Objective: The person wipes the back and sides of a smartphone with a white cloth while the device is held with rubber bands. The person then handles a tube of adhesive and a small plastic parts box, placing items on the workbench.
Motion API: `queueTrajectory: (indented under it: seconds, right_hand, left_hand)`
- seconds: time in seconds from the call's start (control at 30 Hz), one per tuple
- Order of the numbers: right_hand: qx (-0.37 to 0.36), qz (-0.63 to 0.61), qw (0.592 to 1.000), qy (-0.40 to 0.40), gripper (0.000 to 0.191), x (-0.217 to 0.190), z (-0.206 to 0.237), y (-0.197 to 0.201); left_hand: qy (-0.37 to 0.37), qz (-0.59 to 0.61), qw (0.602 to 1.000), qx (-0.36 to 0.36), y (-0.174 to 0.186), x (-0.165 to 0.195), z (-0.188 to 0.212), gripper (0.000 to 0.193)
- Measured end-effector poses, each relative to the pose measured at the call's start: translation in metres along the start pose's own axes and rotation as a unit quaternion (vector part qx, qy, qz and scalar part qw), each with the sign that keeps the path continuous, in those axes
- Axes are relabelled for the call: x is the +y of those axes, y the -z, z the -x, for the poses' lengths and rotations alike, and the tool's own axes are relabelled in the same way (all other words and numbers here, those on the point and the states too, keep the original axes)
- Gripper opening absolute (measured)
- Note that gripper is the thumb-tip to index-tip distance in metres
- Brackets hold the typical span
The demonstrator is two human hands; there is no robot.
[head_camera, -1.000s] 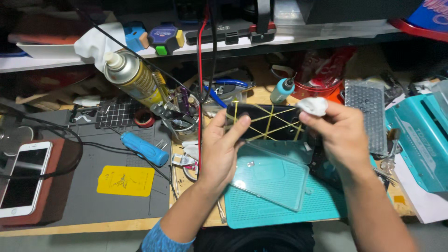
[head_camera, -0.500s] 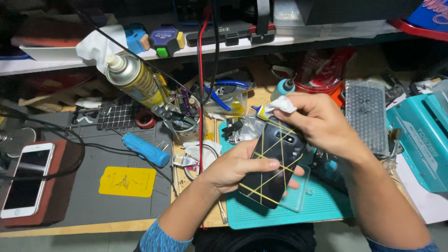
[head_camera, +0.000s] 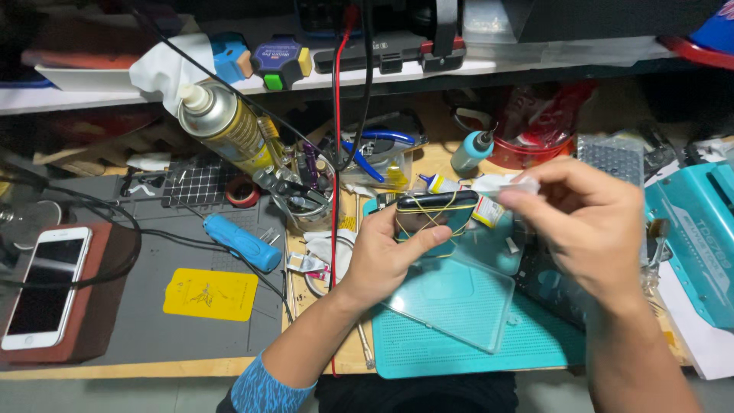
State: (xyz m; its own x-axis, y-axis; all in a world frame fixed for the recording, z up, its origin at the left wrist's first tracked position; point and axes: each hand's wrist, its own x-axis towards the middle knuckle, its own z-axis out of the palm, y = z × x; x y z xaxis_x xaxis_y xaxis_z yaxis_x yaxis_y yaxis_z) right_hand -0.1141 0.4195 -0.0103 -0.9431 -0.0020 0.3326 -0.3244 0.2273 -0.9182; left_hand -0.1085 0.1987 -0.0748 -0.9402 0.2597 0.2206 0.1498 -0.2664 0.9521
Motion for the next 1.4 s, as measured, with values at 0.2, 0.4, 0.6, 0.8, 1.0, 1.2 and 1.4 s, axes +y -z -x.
queueTrajectory:
  seconds: [0.2, 0.4, 0.6, 0.8, 1.0, 1.2, 1.4]
  right_hand:
    - [-0.019, 0.058, 0.994, 0.091, 0.019, -0.021, 0.003, -0.005]
    - [-0.118, 0.174, 0.925, 0.315, 0.026, -0.029, -0.009, -0.021]
    - [-0.190, 0.109, 0.955, 0.200, 0.022, -0.020, -0.018, -0.017]
    - [-0.107, -0.082, 0.990, 0.032, 0.015, -0.009, -0.015, -0.015]
    - [0.010, -0.048, 0.998, -0.048, 0.018, -0.014, 0.001, -0.012]
    - [-0.054, -0.123, 0.988, -0.078, 0.035, -0.015, 0.002, -0.003]
    - [-0.040, -0.092, 0.989, -0.104, 0.041, -0.002, 0.007, -0.001]
  left_hand:
    - [-0.016, -0.042, 0.999, -0.018, 0.003, 0.001, 0.004, 0.022]
    - [-0.062, -0.159, 0.984, -0.047, 0.005, 0.014, 0.006, 0.024]
    - [-0.038, -0.198, 0.978, -0.051, 0.010, 0.022, 0.005, 0.026]
    - [-0.003, -0.116, 0.989, -0.087, 0.008, 0.026, 0.007, 0.027]
    - [0.145, 0.223, 0.961, -0.080, 0.009, 0.038, 0.008, 0.042]
    - [0.171, 0.329, 0.924, -0.088, 0.009, 0.037, 0.011, 0.044]
    - [0.160, 0.382, 0.904, -0.109, 0.016, 0.028, 0.015, 0.042]
